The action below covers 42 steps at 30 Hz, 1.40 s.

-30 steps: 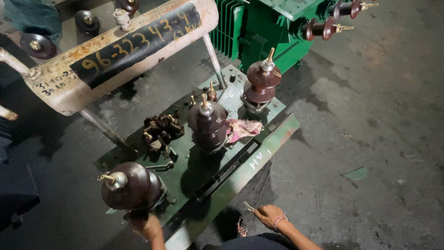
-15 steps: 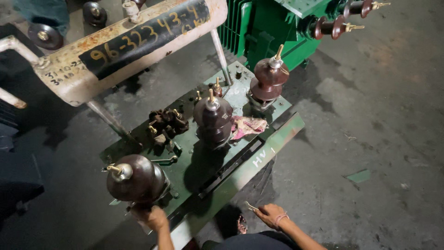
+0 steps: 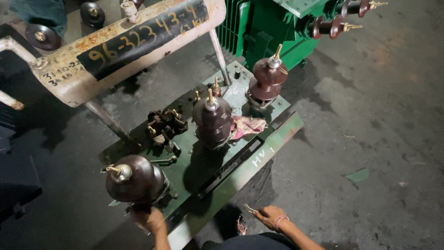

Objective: The person mounts brown ceramic insulators onto a green metal transformer plate, threading them onto studs by hand and tightening the nuts underneath with wrenches. They work on one insulator at a time, holding the insulator steady while turning the fasteners from below the plate.

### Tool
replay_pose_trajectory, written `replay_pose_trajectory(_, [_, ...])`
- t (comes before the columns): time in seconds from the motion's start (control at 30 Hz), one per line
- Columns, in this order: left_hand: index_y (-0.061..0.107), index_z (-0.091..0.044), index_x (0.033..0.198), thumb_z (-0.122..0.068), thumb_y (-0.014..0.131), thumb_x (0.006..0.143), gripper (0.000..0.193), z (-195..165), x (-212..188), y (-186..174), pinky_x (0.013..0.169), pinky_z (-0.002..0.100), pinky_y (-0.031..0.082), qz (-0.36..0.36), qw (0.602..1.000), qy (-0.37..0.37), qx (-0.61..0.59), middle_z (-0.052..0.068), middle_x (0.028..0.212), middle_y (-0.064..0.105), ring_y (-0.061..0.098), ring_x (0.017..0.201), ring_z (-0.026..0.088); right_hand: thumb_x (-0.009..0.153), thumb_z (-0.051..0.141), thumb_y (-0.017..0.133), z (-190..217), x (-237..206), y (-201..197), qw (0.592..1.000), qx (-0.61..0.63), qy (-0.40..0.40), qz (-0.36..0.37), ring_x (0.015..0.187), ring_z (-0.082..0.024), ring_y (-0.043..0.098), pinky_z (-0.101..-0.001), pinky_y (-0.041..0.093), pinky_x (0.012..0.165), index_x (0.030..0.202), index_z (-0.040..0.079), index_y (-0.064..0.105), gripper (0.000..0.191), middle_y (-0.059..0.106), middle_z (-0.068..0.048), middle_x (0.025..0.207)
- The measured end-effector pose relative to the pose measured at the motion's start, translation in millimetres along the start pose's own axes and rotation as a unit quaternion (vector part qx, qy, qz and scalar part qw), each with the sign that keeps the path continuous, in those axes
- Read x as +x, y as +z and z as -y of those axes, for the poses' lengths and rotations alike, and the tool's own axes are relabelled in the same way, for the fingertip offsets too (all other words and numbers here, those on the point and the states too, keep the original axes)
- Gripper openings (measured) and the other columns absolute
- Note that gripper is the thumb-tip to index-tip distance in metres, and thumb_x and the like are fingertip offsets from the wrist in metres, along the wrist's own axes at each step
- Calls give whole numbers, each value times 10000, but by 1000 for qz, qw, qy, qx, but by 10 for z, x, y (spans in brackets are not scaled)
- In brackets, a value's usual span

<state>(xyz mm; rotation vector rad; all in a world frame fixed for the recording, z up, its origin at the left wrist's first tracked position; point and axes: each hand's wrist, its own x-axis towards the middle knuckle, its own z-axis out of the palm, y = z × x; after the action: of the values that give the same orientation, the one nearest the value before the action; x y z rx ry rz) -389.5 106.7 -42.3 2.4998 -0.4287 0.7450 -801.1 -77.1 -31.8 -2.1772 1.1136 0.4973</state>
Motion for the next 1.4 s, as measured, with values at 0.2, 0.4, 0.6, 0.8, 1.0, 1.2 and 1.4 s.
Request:
replay_pose_trajectory(0.2, [637, 37, 1287, -69, 615, 917, 385, 180, 114, -101, 1053, 462, 499, 70, 984, 152, -58, 226, 1334, 657, 626, 1231, 389, 984, 602, 461, 58, 36, -28, 1000, 0, 10, 19, 918, -411, 674, -506, 526, 802, 968, 123, 719, 544, 707, -188, 913])
replay_pose_trajectory(0.4, [594, 56, 1305, -50, 611, 884, 435, 194, 166, -132, 1073, 513, 491, 113, 984, 112, -79, 274, 1343, 627, 611, 1227, 469, 968, 620, 463, 55, 30, -26, 1000, -8, 4, 9, 953, -413, 667, -506, 526, 819, 958, 131, 736, 560, 713, -190, 933])
replay_pose_trajectory(0.6, [533, 81, 1451, -40, 592, 897, 570, -76, -31, -84, 1074, 519, 469, 1, 983, -81, -165, 303, 1373, 603, 601, 1228, 484, 979, 615, 451, 119, 23, -82, 1000, -10, -1, 19, 949, -404, 678, -502, 535, 811, 947, 113, 733, 577, 711, -192, 930])
replay_pose_trajectory(0.8, [601, -16, 1291, -80, 626, 978, 320, 278, 202, -232, 1043, 452, 511, 118, 973, 154, -128, 242, 1320, 655, 624, 1201, 410, 966, 596, 470, 43, 15, -99, 1000, 5, 0, 4, 953, -402, 678, -509, 524, 818, 975, 131, 727, 531, 722, -180, 934])
replay_pose_trajectory(1.0, [604, 67, 1264, -102, 631, 904, 399, -13, -14, -99, 903, 501, 537, 62, 987, -84, -123, 281, 1215, 655, 654, 1046, 462, 974, 604, 480, -24, -2, -106, 1000, -15, -1, 24, 937, -395, 685, -494, 534, 821, 941, 105, 730, 560, 713, -182, 936])
replay_pose_trajectory(1.2, [628, 48, 1242, -118, 607, 843, 432, 75, 88, -186, 905, 490, 558, 24, 990, 104, -89, 260, 1179, 689, 683, 1032, 435, 973, 604, 478, -57, 33, -92, 1000, -6, 3, 7, 932, -410, 669, -505, 520, 825, 942, 105, 733, 561, 714, -188, 926])
replay_pose_trajectory(1.4, [663, 13, 1228, -166, 599, 866, 409, -160, 10, -74, 845, 463, 547, -46, 996, 26, -70, 224, 1110, 704, 668, 971, 383, 957, 566, 486, -302, -27, -41, 1000, 5, -10, 4, 923, -399, 681, -492, 523, 821, 1065, 140, 732, 503, 721, -180, 897])
